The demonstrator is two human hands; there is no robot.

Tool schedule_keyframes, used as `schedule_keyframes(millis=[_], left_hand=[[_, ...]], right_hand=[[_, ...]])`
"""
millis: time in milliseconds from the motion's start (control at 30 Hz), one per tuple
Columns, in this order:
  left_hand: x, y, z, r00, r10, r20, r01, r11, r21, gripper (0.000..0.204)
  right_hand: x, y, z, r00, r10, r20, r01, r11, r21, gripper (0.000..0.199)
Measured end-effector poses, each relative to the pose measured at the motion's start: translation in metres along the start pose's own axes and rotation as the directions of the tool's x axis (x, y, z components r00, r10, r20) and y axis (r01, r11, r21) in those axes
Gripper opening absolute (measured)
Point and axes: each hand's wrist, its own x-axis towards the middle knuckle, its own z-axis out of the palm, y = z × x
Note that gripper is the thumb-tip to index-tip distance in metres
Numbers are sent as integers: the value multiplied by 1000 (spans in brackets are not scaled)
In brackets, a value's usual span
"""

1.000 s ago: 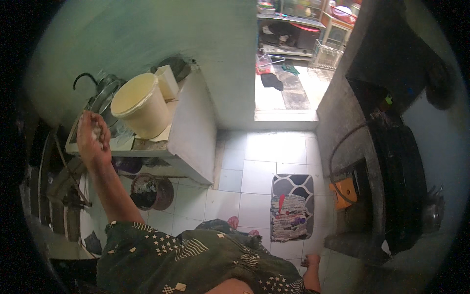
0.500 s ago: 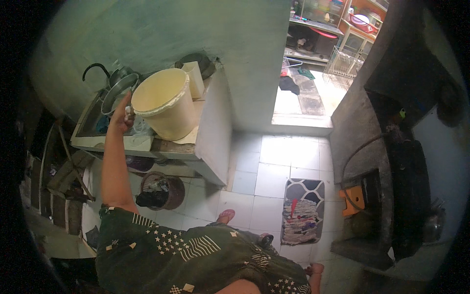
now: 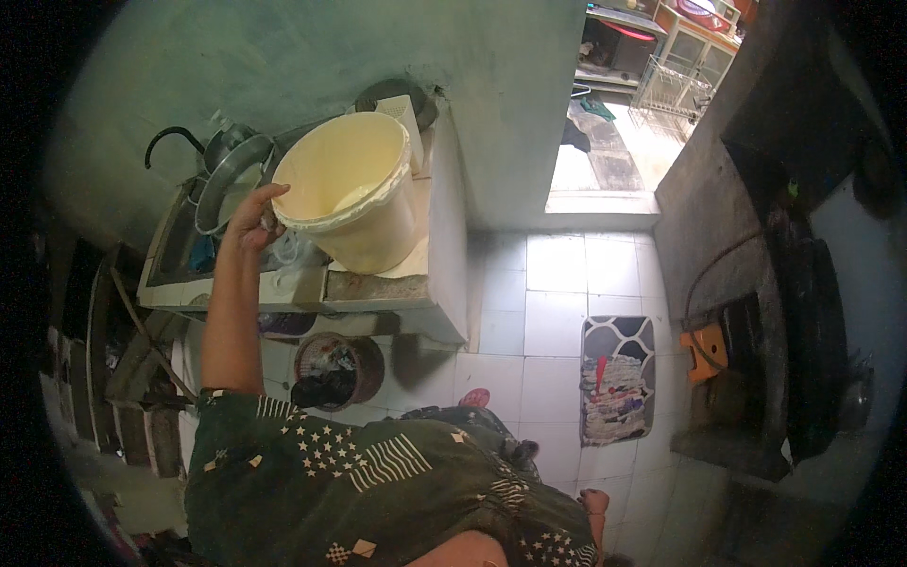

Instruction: The person prepares wall filler by mixing a yellowish paste in a bucket and then scraping it out of a cloth bag into another container.

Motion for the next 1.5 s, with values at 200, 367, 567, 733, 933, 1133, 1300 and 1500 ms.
schedule_keyframes(millis=[200,367,567,733,933,1133,1300,1500], left_hand=[[-5,-14,28,993,76,-89,-88,986,-142,17],[-44,4,72,972,225,-68,-232,965,-119,11],[-118,4,134,906,346,242,-339,938,-72,13],[-152,-29,183,866,348,359,-378,926,13,13],[-163,-91,232,716,54,696,-160,983,87,15],[-164,-149,256,581,-135,803,-88,970,226,19],[-156,-182,264,540,-222,812,-68,950,305,24],[-153,-209,264,538,-340,771,-16,911,413,25]], right_hand=[[8,98,-10,892,-390,227,392,420,-819,34],[-22,123,-36,911,-344,228,366,417,-832,31],[-106,105,1,996,30,-85,-42,988,-150,24],[-185,90,51,959,276,-66,-224,880,419,18],[-235,115,108,930,368,-11,-226,594,772,19],[-287,127,204,864,503,0,-226,388,894,22],[-331,93,331,768,638,62,-212,161,964,25],[-395,64,456,745,594,302,-493,187,850,35]])
